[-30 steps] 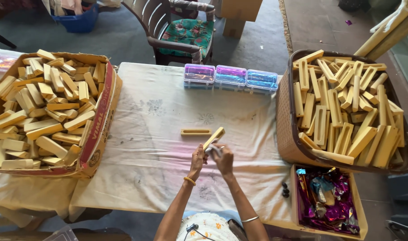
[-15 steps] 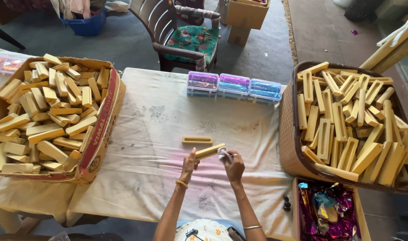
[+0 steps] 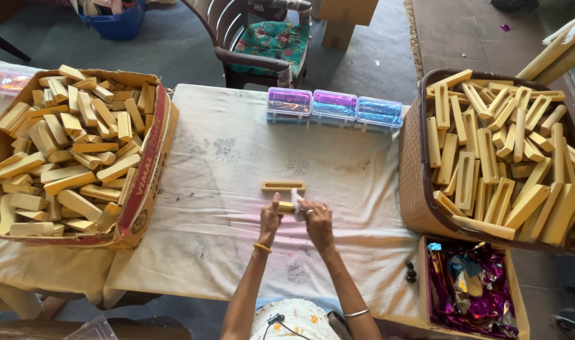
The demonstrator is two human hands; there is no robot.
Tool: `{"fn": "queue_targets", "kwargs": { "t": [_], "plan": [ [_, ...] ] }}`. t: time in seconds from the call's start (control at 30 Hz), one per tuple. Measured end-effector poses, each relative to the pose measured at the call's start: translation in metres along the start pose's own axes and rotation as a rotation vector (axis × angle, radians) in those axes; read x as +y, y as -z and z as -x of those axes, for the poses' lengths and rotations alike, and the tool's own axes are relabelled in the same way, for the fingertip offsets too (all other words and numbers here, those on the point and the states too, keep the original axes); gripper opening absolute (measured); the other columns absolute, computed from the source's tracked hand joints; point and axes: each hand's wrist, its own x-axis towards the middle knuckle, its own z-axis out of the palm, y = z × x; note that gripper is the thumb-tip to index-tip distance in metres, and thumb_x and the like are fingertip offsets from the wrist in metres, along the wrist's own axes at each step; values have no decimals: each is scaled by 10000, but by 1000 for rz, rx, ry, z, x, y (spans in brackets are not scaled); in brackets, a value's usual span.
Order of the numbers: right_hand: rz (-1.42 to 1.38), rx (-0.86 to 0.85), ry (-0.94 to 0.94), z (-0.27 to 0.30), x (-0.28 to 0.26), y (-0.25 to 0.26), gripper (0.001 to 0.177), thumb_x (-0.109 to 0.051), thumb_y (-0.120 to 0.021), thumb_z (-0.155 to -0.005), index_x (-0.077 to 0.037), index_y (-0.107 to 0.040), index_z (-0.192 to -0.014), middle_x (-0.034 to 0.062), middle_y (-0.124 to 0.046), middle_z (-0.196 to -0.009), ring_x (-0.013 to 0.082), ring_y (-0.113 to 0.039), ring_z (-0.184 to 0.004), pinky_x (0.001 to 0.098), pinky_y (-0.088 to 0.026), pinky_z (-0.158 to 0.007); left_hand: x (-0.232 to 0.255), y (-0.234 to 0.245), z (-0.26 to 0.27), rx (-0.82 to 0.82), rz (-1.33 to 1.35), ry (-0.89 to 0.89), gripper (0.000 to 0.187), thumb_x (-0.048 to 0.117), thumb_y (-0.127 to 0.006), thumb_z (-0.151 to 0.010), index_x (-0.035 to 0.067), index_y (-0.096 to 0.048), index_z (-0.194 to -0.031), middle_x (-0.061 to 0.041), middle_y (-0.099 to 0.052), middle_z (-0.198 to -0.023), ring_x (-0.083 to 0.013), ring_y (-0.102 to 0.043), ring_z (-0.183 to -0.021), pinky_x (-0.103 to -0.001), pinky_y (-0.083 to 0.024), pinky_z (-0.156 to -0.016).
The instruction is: The recorder is sanding small wooden blocks by hand using a piece of sandpaper.
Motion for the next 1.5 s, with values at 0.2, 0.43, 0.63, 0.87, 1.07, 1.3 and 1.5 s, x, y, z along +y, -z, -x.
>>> {"fn": "queue_targets", "kwargs": {
  "t": [0.2,0.43,0.63,0.87,1.07,1.3,1.5],
  "plan": [
    [66,61,-147,4,9,15,368,-111,-770,-832,-93,-672,-1186,102,-725,-1177,293,-654,-1162,544,-423,-1051,14,6,2,97,-9,-75,680,616,-510,-1005,168,-392,-508,58,-344,-448,-72,-292,-388,-273,-213,-366],
    [-120,56,-30,10,4,-21,349,-26,-716,-892,-1,-645,-1233,160,-720,-1124,308,-691,-1088,436,-525,-977,12,-28,9,-7,-108,-33,670,674,-452,-963,157,-537,-546,39,-505,-475,-56,-431,-400,-251,-329,-371],
    [-85,3,-39,10,25,-1,258,-21,-686,-929,-38,-668,-1186,127,-755,-1056,273,-720,-1014,434,-539,-937,21,0,0,23,-116,-37,656,666,-488,-958,152,-562,-558,31,-475,-465,-77,-384,-373,-279,-280,-337],
    [-122,-1,-50,28,22,-45,260,8,-631,-1026,-48,-626,-1280,152,-730,-1135,263,-708,-1089,406,-541,-1035,29,-41,26,-14,-116,4,506,604,-453,-975,113,-537,-1066,44,-651,-668,-61,-609,-524,-237,-507,-428],
    [-149,90,-111,-3,17,12,328,-38,-735,-858,-93,-686,-1177,116,-756,-1103,296,-700,-1068,441,-499,-959,58,-26,26,73,-5,-60,559,562,-519,-973,58,-526,-1214,7,-560,-627,-100,-516,-493,-267,-419,-415],
    [-113,72,-119,4,8,3,360,-33,-751,-825,-74,-688,-1177,106,-732,-1116,316,-681,-1072,429,-489,-962,50,-40,31,120,-37,-56,566,580,-477,-993,65,-614,-1182,-5,-521,-607,-88,-485,-498,-242,-413,-415],
    [-121,35,-20,0,17,10,359,-28,-707,-866,-68,-671,-1220,110,-732,-1151,309,-682,-1105,463,-462,-1000,36,-19,18,38,-34,-63,616,595,-494,-944,76,-511,-1277,-20,-655,-704,-93,-582,-537,-253,-494,-431]
  ]
}}
